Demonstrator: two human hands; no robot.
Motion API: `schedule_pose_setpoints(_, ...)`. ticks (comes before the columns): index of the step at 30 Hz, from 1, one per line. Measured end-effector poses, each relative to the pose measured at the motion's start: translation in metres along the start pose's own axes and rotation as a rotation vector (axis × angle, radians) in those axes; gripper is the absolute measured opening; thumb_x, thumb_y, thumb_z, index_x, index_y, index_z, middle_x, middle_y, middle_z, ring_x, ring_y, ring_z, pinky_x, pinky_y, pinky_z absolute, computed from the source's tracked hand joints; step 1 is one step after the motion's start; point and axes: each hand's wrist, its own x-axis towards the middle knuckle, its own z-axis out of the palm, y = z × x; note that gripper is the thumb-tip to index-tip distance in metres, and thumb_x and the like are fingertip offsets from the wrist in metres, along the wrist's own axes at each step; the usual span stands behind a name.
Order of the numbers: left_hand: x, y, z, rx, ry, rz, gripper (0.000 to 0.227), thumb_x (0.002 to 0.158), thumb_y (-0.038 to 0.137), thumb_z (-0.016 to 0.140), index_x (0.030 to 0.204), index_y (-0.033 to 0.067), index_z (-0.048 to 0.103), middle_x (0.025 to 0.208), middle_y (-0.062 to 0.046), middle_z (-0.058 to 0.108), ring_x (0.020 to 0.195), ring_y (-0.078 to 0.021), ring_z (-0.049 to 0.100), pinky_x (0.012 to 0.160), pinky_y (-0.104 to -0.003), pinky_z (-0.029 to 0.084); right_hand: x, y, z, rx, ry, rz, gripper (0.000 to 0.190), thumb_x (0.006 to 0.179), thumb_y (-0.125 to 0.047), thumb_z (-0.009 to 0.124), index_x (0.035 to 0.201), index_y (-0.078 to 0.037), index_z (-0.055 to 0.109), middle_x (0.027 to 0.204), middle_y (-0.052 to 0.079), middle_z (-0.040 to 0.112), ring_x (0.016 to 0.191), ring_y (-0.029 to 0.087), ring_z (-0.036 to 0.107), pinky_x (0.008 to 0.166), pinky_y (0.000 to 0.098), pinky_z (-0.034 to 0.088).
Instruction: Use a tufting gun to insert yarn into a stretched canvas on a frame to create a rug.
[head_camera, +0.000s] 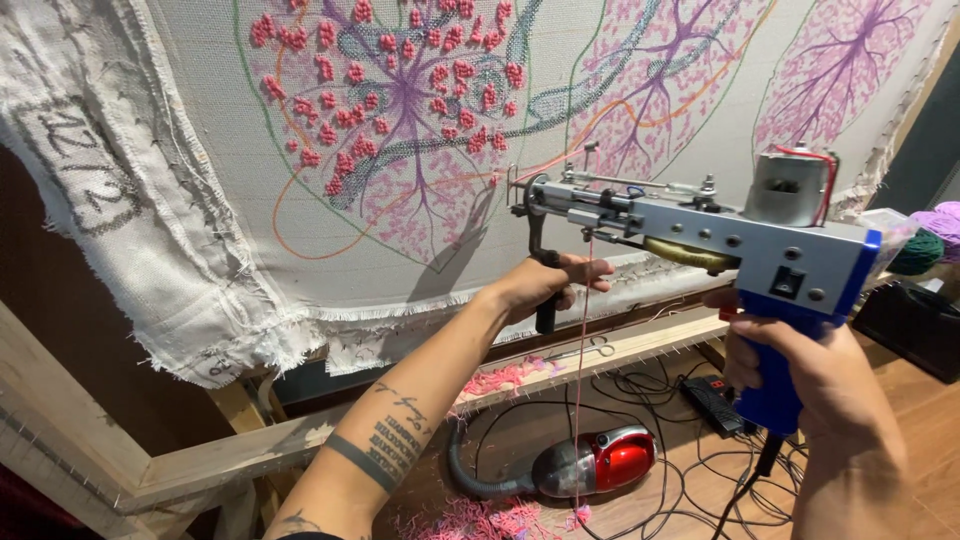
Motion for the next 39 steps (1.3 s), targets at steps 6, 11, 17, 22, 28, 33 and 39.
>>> schedule_pose_setpoints(6, 0.007, -0.011, -0.017, -0.064, 0.005, 0.002, 0.044, 0.072, 0.033, 0.067, 0.104, 0.0028, 0.064, 0.094, -0.012, 0.068, 0.043, -0.0014, 0.041, 0.042, -0.016, 0.035, 0.003, -0.003, 0.015, 0.01, 0.037, 0.061, 0.022, 0.073, -0.004, 0.056, 0.093, 0.004, 0.058, 0.05, 0.008, 0.044, 0.038, 0.016, 0.04, 0.035, 0.0283, 0.031)
schedule_pose_setpoints(11, 0.001, -0.002, -0.017, -0.038, 0.087, -0.014, 0.054, 0.064, 0.042, 0.068, 0.099, 0.0012, 0.065, 0.091, -0.01, 0.067, 0.042, -0.002, 0.04, 0.04, -0.015, 0.033, 0.009, 0.004, 0.024, 0.058, -0.01, 0.012, 0.022, 0.074, -0.004, 0.057, 0.095, 0.005, 0.058, 0.05, 0.006, 0.044, 0.037, 0.014, 0.041, 0.035, 0.0257, 0.034)
schedule_pose_setpoints(17, 0.002, 0.003, -0.032, 0.004, 0.321, -0.024, 0.05, 0.062, 0.043, 0.069, 0.089, 0.0003, 0.066, 0.083, -0.007, 0.067, 0.045, -0.0038, 0.043, 0.041, -0.016, 0.034, 0.019, 0.013, 0.062, 0.043, 0.035, 0.04, 0.024, 0.073, 0.002, 0.057, 0.097, 0.005, 0.059, 0.058, 0.009, 0.05, 0.04, 0.016, 0.043, 0.037, 0.0268, 0.036)
schedule_pose_setpoints(22, 0.019, -0.022, -0.071, 0.014, 0.368, 0.063, 0.048, 0.071, 0.042, 0.074, 0.103, 0.0069, 0.064, 0.092, -0.009, 0.068, 0.042, -0.0046, 0.049, 0.037, -0.015, 0.035, 0.024, 0.02, 0.097, -0.02, 0.091, -0.116, 0.003, 0.07, 0.007, 0.056, 0.073, 0.006, 0.056, 0.042, 0.012, 0.04, 0.029, 0.02, 0.042, 0.033, 0.034, 0.039)
schedule_pose_setpoints(28, 0.02, -0.02, -0.072, 0.003, 0.36, 0.066, 0.046, 0.067, 0.04, 0.076, 0.101, 0.0087, 0.066, 0.094, -0.01, 0.069, 0.041, -0.004, 0.049, 0.036, -0.014, 0.036, 0.03, 0.024, 0.095, -0.024, 0.099, -0.103, 0.005, 0.073, 0.005, 0.056, 0.077, 0.007, 0.058, 0.042, 0.011, 0.04, 0.029, 0.019, 0.041, 0.031, 0.0347, 0.039)
schedule_pose_setpoints(33, 0.012, -0.005, -0.072, 0.016, 0.322, 0.029, 0.046, 0.071, 0.04, 0.072, 0.106, 0.0118, 0.064, 0.093, -0.005, 0.069, 0.042, -0.0033, 0.049, 0.038, -0.014, 0.033, 0.027, 0.023, 0.1, 0.021, 0.115, -0.11, 0.008, 0.073, 0.006, 0.055, 0.08, 0.008, 0.058, 0.044, 0.012, 0.04, 0.032, 0.019, 0.04, 0.034, 0.0334, 0.038)
schedule_pose_setpoints(39, 0.015, -0.001, -0.071, -0.008, 0.204, 0.041, 0.056, 0.069, 0.041, 0.074, 0.115, 0.0125, 0.059, 0.103, -0.006, 0.067, 0.049, -0.0071, 0.055, 0.041, -0.014, 0.035, 0.018, 0.006, 0.098, 0.056, 0.127, -0.099, 0.005, 0.073, 0.005, 0.054, 0.078, 0.004, 0.056, 0.045, 0.01, 0.038, 0.033, 0.018, 0.041, 0.034, 0.0326, 0.037)
